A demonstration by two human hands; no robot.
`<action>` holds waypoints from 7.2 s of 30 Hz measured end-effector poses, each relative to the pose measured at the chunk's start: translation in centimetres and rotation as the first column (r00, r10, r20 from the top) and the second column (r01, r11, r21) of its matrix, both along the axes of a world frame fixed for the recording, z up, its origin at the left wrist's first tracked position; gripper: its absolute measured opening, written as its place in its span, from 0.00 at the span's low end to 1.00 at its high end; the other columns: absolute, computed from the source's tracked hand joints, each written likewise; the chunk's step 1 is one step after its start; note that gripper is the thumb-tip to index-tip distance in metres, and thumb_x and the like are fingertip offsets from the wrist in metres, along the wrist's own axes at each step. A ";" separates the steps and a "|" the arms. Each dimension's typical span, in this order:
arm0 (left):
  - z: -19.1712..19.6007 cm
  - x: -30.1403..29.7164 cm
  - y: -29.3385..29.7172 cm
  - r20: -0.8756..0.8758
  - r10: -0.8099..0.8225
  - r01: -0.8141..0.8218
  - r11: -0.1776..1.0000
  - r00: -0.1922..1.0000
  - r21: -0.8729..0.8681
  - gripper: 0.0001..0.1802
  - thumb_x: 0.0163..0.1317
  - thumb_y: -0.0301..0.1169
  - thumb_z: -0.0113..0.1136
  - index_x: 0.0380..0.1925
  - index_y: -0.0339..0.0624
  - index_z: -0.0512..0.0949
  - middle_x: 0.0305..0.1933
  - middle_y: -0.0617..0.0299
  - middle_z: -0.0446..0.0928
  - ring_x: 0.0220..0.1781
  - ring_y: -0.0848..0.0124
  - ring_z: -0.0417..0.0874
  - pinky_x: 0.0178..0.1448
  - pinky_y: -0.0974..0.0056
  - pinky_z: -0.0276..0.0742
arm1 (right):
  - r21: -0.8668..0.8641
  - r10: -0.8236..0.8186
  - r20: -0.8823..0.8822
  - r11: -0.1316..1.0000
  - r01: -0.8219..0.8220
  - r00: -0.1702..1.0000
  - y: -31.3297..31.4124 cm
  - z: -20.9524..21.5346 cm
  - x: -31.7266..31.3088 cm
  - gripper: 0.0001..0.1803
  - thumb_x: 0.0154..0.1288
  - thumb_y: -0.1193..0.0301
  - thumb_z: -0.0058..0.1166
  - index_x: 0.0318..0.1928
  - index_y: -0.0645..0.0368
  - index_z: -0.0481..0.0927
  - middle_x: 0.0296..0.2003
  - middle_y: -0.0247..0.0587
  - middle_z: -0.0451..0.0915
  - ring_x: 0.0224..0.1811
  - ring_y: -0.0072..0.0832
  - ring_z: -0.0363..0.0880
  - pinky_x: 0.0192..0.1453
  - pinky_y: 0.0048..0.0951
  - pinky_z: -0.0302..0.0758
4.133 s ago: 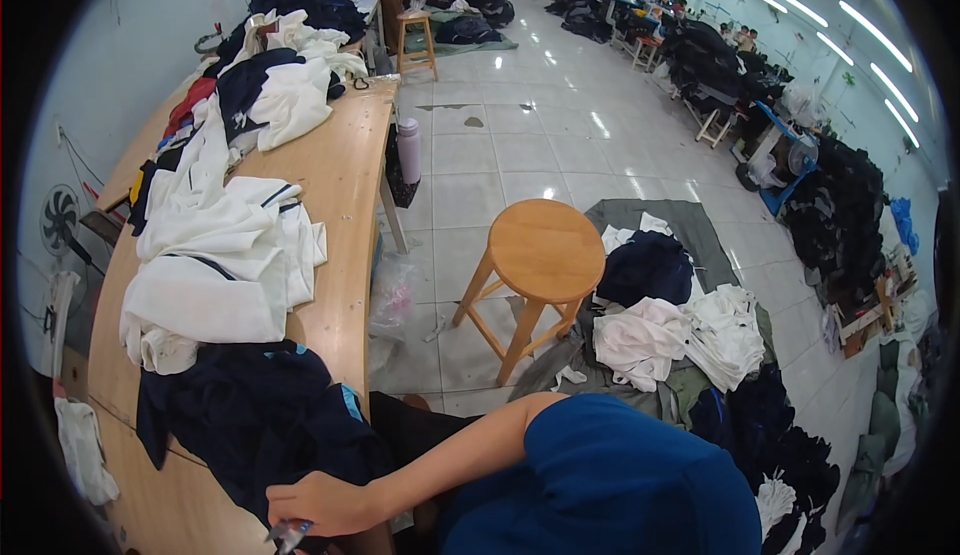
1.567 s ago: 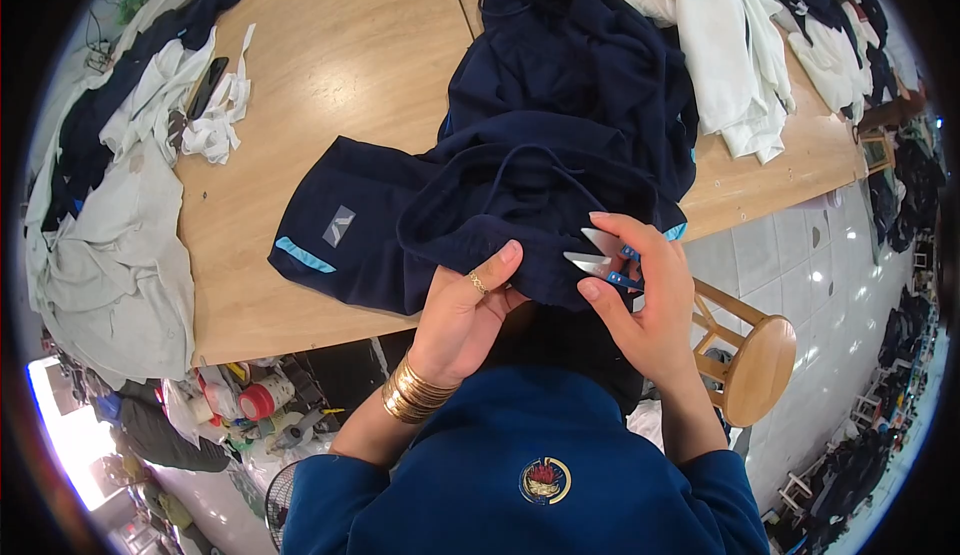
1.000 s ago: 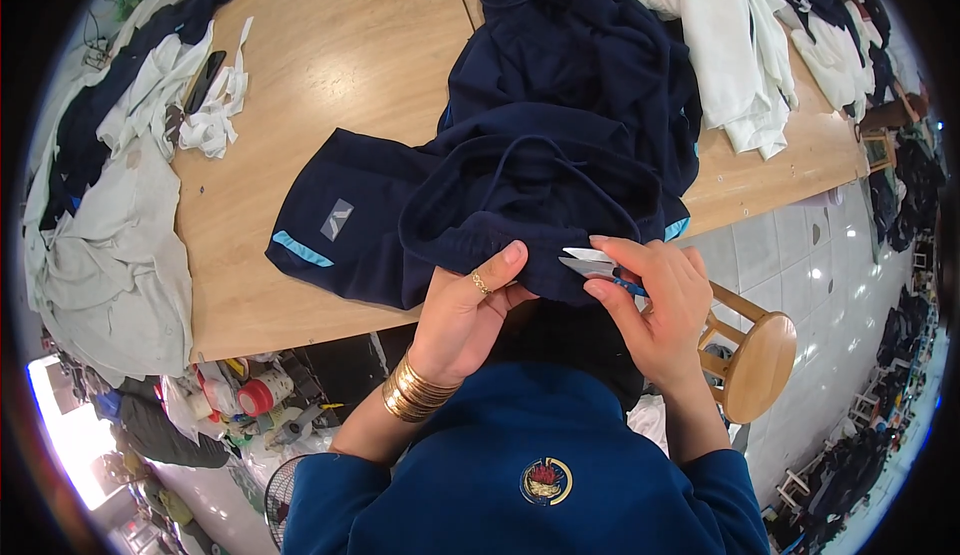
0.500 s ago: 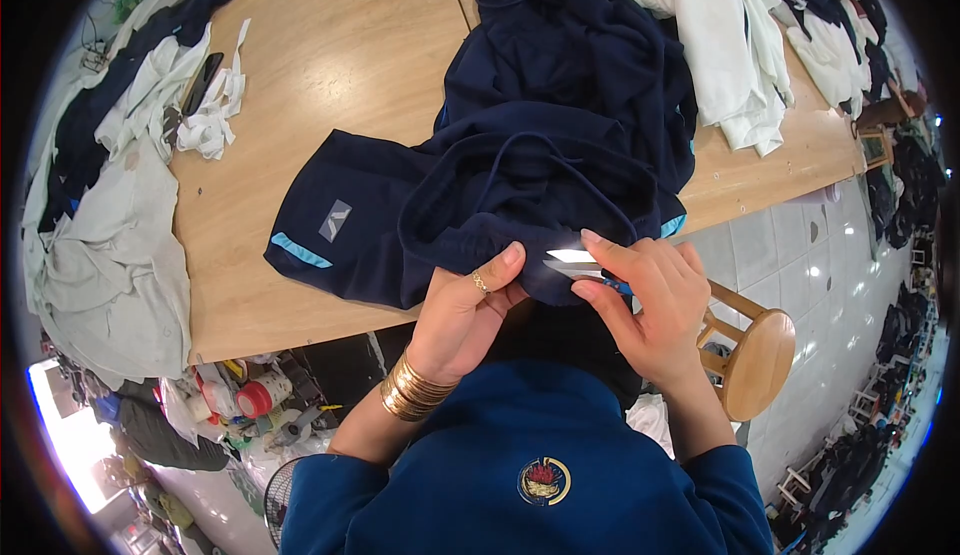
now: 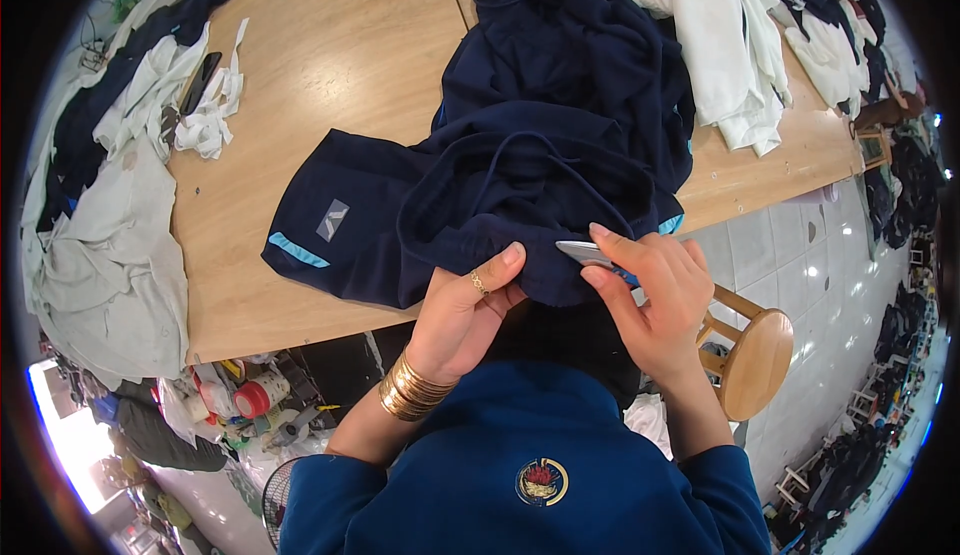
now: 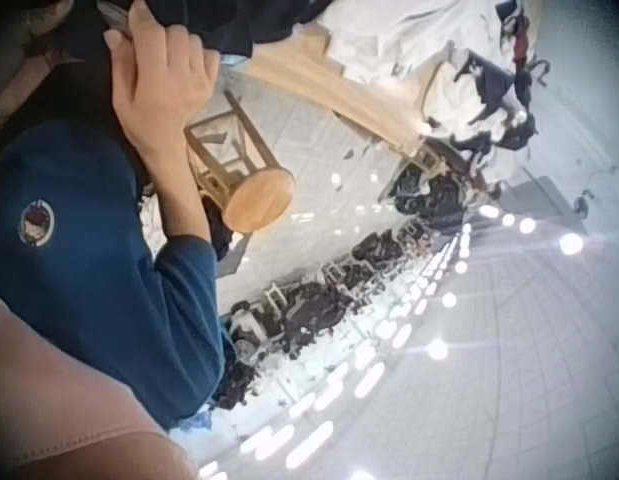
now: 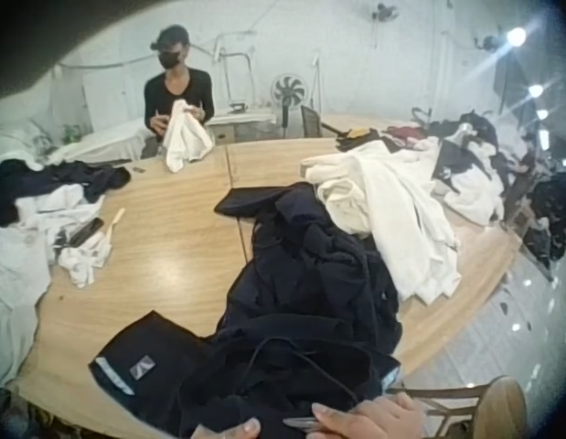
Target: Trimming excess threads from navy blue athletic shorts using small hand-held thread snippers.
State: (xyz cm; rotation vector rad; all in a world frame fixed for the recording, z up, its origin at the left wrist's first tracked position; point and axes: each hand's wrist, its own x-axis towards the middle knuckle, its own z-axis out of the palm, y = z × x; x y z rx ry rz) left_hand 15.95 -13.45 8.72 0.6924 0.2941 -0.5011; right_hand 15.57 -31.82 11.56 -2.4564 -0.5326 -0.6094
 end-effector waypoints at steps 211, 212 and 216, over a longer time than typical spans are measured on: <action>0.6 0.2 1.0 0.152 -0.010 -0.006 0.994 0.988 0.107 0.20 0.47 0.16 0.63 0.44 0.34 0.74 0.44 0.57 0.78 0.46 0.70 0.78 0.54 0.66 0.73 | -0.041 0.086 -0.101 0.995 -0.091 0.991 0.4 1.7 -0.6 0.13 0.49 0.69 0.64 0.37 0.56 0.80 0.18 0.30 0.71 0.17 0.23 0.63 0.25 0.26 0.54; 0.6 0.2 1.0 0.143 -0.015 0.001 0.995 0.990 0.097 0.20 0.47 0.16 0.63 0.43 0.34 0.75 0.44 0.57 0.78 0.45 0.70 0.78 0.53 0.66 0.73 | -0.036 0.086 -0.107 0.995 -0.090 0.991 0.4 1.7 -0.6 0.13 0.49 0.69 0.64 0.37 0.56 0.80 0.18 0.30 0.72 0.17 0.23 0.64 0.25 0.26 0.54; 0.2 0.3 0.9 0.126 -0.026 0.017 0.997 0.992 0.071 0.20 0.47 0.16 0.63 0.43 0.35 0.75 0.43 0.57 0.78 0.45 0.70 0.79 0.53 0.65 0.73 | -0.059 0.080 -0.060 0.995 -0.083 0.995 0.2 1.3 -0.5 0.12 0.49 0.67 0.63 0.36 0.55 0.80 0.18 0.29 0.69 0.18 0.22 0.66 0.23 0.25 0.55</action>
